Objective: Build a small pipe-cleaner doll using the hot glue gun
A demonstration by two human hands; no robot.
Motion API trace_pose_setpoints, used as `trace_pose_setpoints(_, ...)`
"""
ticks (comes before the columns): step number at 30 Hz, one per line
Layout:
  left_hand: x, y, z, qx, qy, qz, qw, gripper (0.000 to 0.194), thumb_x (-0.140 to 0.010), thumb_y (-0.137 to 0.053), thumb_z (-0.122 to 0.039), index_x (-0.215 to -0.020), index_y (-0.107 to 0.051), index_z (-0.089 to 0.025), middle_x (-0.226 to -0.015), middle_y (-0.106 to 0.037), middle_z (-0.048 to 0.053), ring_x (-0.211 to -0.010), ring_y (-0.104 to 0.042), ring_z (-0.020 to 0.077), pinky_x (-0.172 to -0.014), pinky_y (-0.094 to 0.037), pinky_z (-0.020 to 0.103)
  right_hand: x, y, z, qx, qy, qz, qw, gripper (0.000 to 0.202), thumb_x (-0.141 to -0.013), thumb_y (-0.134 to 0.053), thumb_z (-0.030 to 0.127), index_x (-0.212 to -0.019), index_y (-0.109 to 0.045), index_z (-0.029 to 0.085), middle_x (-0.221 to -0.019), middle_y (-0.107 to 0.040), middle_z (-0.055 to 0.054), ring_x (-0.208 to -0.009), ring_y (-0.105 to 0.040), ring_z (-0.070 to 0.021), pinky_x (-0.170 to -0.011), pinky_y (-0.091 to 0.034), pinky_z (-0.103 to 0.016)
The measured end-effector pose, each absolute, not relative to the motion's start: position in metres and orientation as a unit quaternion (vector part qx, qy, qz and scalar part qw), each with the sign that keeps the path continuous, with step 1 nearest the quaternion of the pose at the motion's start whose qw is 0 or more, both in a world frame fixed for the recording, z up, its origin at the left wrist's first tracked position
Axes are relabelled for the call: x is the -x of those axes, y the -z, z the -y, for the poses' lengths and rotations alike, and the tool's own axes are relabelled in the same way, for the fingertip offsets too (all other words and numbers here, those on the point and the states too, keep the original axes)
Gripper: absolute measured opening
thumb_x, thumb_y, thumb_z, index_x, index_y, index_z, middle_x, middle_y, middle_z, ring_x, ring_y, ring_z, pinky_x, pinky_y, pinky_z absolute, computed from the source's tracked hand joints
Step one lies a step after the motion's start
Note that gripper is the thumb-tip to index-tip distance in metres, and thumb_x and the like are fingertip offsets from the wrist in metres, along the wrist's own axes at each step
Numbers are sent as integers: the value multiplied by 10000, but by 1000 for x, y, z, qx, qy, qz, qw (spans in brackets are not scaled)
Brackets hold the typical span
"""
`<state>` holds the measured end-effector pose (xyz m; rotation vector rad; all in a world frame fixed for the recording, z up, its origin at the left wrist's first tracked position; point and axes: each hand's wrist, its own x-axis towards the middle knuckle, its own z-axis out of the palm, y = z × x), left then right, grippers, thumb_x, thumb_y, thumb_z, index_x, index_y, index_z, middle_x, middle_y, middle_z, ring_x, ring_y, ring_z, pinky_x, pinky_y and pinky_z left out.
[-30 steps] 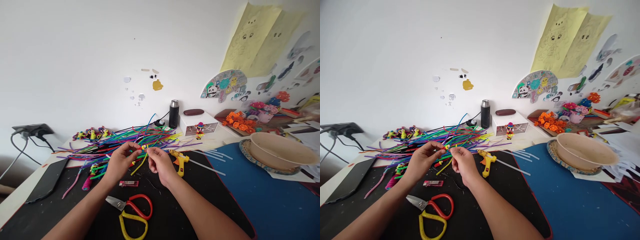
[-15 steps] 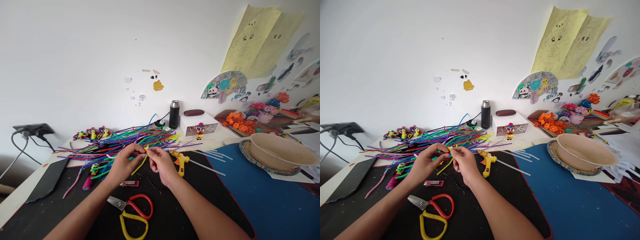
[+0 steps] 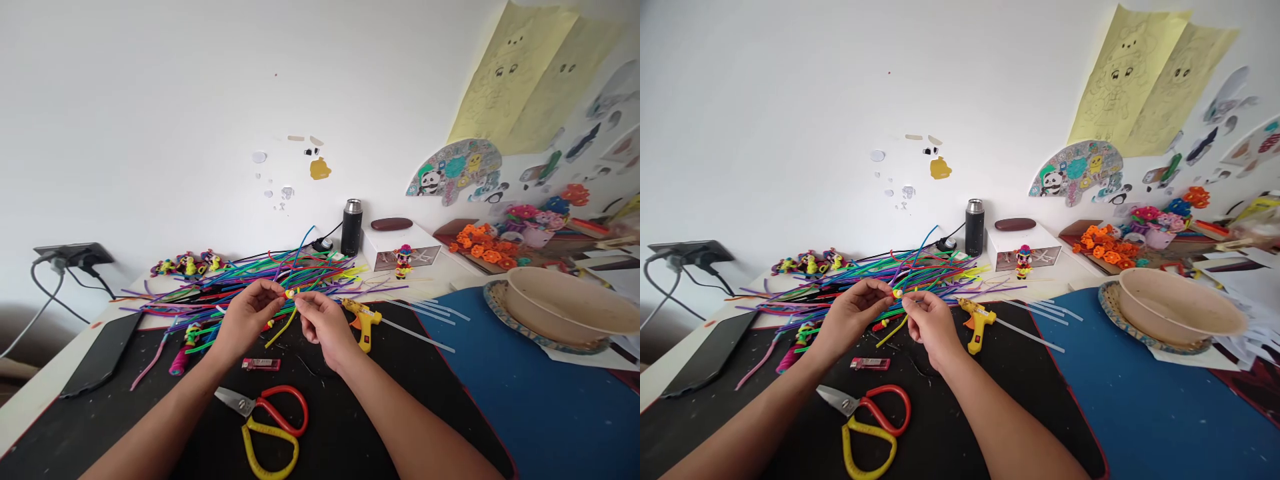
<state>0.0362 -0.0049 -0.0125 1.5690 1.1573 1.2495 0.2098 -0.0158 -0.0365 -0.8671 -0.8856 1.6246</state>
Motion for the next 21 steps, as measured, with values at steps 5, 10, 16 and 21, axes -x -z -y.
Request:
trace_pose_setpoints(5,-36,15,4,-632,-481,-465,392,334,-789,-819,-471,-958,-691,-212,-938,-742,47,-871,-721,229,-825,-591,369,-209,35,16,375,-672,365,524,447,-727,-832,545,-922,-680,172,-521,-521,82,-380,-383,-61,-391,-171,-207)
trace_pose_setpoints(10,-36,14,5,-626,-479,-474,392,381,-775,-836,-515,-979,-720,-214,-992,-779,69,-927,-744,261,-892,-600,412,-210,35,16,374,-673,367,522,420,-721,-836,511,-922,-684,175,-520,-521,84,-385,-380,-62,-389,-175,-208)
trace_pose_setpoints(16,-37,11,6,-643,-469,-475,376,362,-784,-823,-543,-932,-771,-216,-976,-793,77,-917,-741,267,-880,-593,388,-210,39,15,367,-673,369,525,407,-740,-836,515,-902,-675,178,-530,-527,80,-385,-388,-60,-391,-180,-210)
trace_pose_setpoints(21,-39,11,7,-635,-460,-477,396,336,-804,-817,-513,-950,-780,-212,-961,-790,66,-895,-730,247,-822,-586,351,-210,38,15,366,-675,369,524,385,-757,-819,507,-891,-670,177,-525,-525,80,-382,-384,-59,-391,-180,-210)
